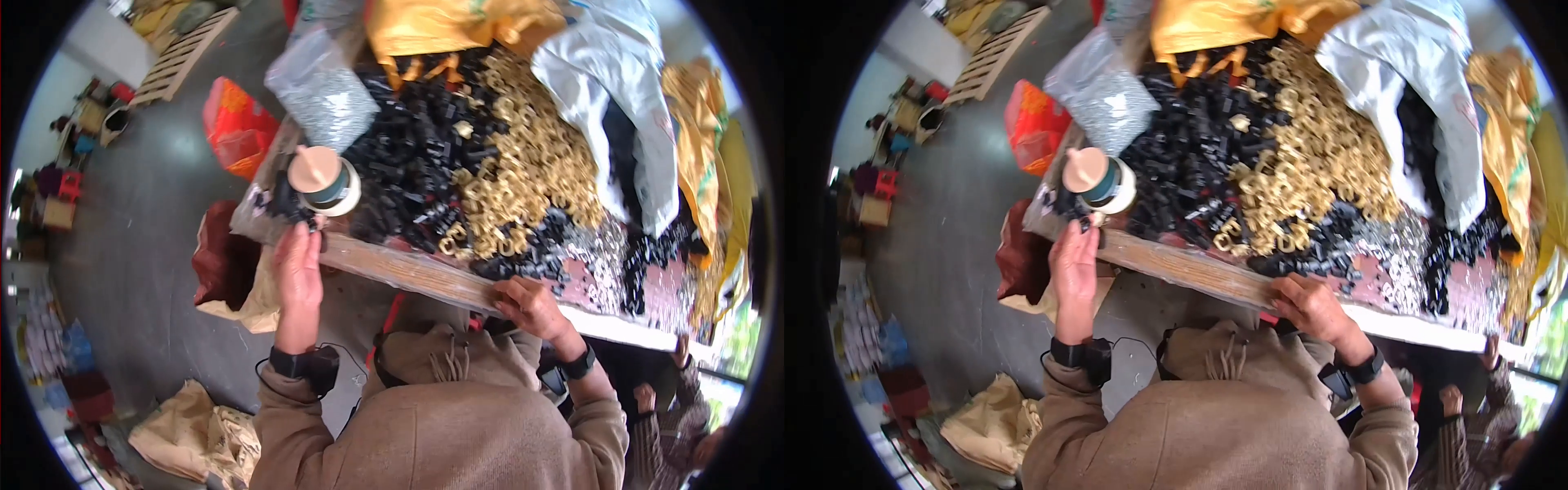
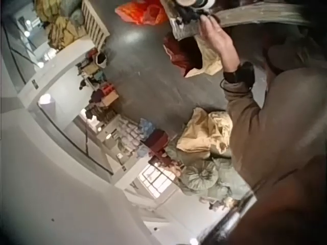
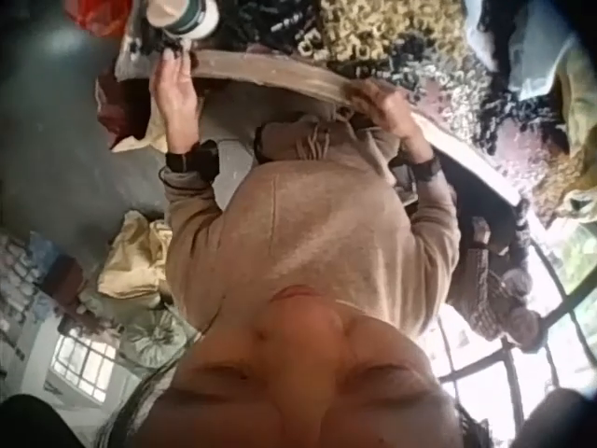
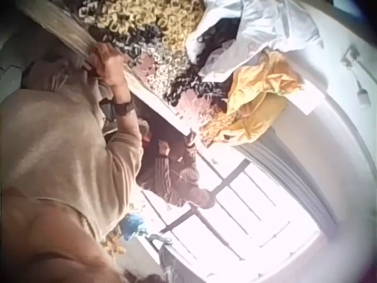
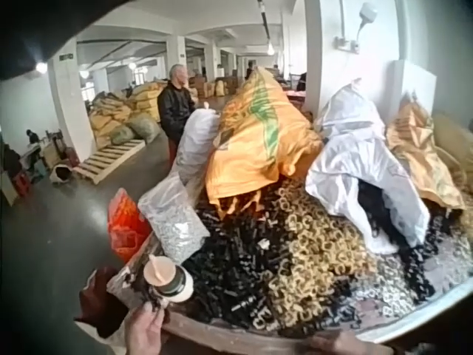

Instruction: The person assembles components by hand, picking up a black plastic part and a tan plastic clip from the table. They press the clip onto the part, then pick up and attach a metal ring before setting the completed assembly back onto the work surface.

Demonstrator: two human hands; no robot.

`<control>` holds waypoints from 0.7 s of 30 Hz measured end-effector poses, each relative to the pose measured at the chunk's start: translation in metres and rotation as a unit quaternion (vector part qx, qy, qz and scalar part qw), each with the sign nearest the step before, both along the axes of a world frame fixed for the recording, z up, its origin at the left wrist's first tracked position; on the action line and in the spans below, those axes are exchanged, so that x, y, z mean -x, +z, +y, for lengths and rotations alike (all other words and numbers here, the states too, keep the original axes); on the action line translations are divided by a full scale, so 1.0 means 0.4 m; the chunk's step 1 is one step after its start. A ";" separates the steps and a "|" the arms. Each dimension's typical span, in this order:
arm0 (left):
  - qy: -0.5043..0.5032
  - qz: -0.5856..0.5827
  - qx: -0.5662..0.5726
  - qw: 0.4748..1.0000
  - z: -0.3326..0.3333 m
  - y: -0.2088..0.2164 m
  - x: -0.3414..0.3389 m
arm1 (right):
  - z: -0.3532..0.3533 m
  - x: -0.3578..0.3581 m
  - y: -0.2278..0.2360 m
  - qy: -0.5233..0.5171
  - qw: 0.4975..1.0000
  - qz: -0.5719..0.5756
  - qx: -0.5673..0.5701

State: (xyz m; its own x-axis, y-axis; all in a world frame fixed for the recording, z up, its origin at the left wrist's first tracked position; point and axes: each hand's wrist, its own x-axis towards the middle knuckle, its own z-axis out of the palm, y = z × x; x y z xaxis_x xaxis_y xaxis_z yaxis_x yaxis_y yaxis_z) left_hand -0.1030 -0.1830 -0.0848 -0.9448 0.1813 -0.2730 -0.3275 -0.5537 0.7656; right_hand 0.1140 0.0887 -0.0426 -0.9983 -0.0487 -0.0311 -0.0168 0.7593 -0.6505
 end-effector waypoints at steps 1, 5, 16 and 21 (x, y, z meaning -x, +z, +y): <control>0.011 0.005 0.004 1.000 -0.006 -0.002 0.001 | 0.008 -0.010 -0.006 -0.021 1.000 -0.008 -0.001; 0.007 -0.001 -0.003 1.000 -0.035 -0.010 0.028 | 0.035 -0.040 -0.032 -0.033 0.999 0.016 0.013; 0.017 -0.007 0.038 0.999 -0.022 -0.022 0.038 | 0.130 -0.171 -0.084 -0.098 0.990 0.089 0.037; 0.001 -0.025 0.035 0.999 -0.008 0.007 -0.009 | 0.184 -0.231 -0.080 -0.183 0.977 0.113 0.004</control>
State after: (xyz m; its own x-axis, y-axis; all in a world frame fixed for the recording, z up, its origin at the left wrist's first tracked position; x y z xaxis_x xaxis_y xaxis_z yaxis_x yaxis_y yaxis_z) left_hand -0.0995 -0.1864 -0.0820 -0.9300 0.1592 -0.3314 -0.3654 -0.4998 0.7853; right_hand 0.2064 0.1621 -0.0745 -0.9304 0.3127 0.1914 0.1102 0.7364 -0.6675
